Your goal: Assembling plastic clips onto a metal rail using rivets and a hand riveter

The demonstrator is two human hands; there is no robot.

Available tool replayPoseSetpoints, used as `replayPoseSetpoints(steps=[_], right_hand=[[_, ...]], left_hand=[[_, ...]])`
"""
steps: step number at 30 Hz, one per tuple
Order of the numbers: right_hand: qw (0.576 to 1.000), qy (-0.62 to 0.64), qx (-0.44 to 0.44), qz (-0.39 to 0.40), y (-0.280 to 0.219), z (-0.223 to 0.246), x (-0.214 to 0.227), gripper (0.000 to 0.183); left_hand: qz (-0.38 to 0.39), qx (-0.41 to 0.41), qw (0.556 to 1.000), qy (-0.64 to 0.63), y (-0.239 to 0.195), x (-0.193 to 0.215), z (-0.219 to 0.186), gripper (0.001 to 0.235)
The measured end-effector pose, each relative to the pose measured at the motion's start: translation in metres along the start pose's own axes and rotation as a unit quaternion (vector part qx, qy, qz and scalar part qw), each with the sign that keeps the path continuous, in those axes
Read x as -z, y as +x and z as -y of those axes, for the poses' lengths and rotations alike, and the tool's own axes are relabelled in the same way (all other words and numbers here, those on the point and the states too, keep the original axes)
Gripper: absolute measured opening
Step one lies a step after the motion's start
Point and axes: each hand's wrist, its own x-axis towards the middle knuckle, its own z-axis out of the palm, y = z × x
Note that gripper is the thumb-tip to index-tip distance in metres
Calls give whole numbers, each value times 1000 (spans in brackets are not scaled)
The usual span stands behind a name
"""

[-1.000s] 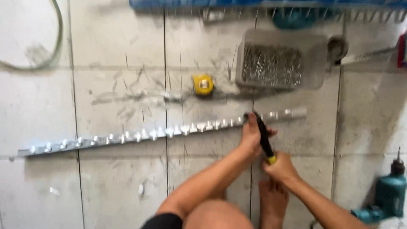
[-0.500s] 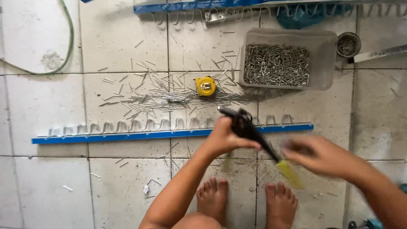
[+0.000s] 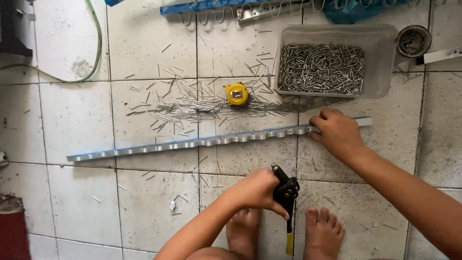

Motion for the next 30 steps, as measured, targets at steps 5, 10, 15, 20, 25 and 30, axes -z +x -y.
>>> replayPoseSetpoints(steps=[5, 10, 15, 20, 25, 30], right_hand=[[999, 39, 33, 2, 29, 4, 46, 38], [983, 134, 97, -82, 133, -11, 39, 24], [968, 225, 31, 103, 163, -1, 52, 22], [960, 256, 104, -48, 125, -4, 68, 9], [855, 495, 147, -34, 27, 48, 89, 26], [888, 431, 84, 133, -10, 62, 104, 7]], left_hand=[[-4, 20, 1000, -15, -8, 5, -4, 45], [-10, 10, 999, 46, -16, -1, -2, 53], [-2, 14, 998, 63, -15, -5, 0, 54], [8, -5, 997, 81, -9, -3, -1, 52], [54, -41, 987, 148, 12, -19, 15, 59], [77, -42, 982, 167, 22, -31, 9, 55]])
